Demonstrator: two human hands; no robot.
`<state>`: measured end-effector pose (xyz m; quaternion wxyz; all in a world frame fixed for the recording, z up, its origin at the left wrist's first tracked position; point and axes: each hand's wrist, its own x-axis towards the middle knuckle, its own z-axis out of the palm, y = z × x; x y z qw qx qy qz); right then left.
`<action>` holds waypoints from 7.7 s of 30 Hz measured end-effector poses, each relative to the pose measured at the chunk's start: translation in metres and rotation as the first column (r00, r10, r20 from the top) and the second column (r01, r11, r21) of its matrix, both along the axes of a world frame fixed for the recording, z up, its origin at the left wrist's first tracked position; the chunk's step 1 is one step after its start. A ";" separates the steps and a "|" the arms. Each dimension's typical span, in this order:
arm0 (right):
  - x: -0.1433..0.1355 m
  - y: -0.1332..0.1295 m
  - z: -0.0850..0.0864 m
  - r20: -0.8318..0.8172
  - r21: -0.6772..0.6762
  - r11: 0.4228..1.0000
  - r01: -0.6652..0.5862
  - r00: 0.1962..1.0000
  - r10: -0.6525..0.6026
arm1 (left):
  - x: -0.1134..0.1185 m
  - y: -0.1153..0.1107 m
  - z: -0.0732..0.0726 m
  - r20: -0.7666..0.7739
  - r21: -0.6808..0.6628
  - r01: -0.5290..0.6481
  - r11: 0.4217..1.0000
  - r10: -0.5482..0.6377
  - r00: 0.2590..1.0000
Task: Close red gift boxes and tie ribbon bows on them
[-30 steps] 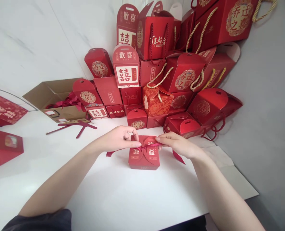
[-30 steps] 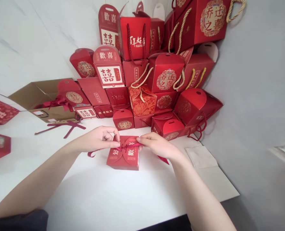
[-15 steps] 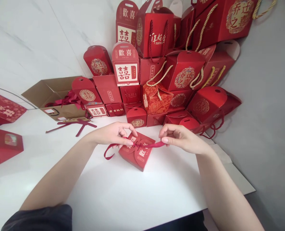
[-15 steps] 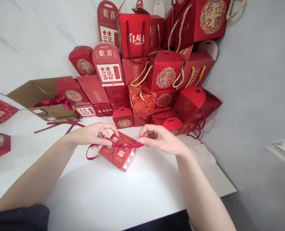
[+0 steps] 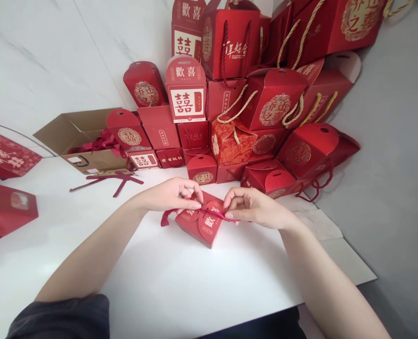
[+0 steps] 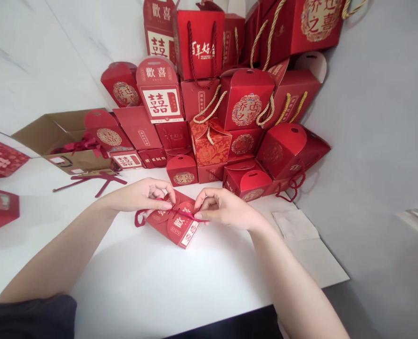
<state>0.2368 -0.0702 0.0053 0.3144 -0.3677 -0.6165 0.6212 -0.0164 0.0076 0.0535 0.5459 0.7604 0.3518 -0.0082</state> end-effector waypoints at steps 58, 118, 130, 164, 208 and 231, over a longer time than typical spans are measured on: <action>-0.002 -0.001 0.003 0.075 -0.013 0.995 0.095 0.993 -0.094 | -0.016 0.019 -0.005 -0.105 -0.096 0.046 0.994 -0.056 0.993; -0.039 -0.008 -0.005 0.243 0.644 0.753 0.133 0.898 -0.367 | 0.014 0.006 -0.027 0.275 0.217 0.063 0.974 -0.123 0.954; -0.041 -0.008 -0.010 0.186 0.598 0.678 0.428 0.749 -0.636 | 0.017 -0.003 -0.028 0.311 0.112 -0.042 0.993 0.006 0.950; -0.032 0.000 -0.017 0.156 0.860 0.506 0.067 0.909 -0.386 | 0.018 -0.005 -0.016 0.222 0.181 0.003 0.984 -0.044 0.974; -0.035 0.001 -0.018 0.091 0.392 0.859 0.329 0.915 -0.392 | 0.016 -0.014 -0.018 0.007 0.998 0.009 0.070 -0.226 0.974; -0.033 0.001 -0.014 0.017 0.324 0.885 0.334 0.934 -0.358 | 0.015 -0.014 -0.021 -0.015 0.999 -0.007 -0.045 -0.478 0.878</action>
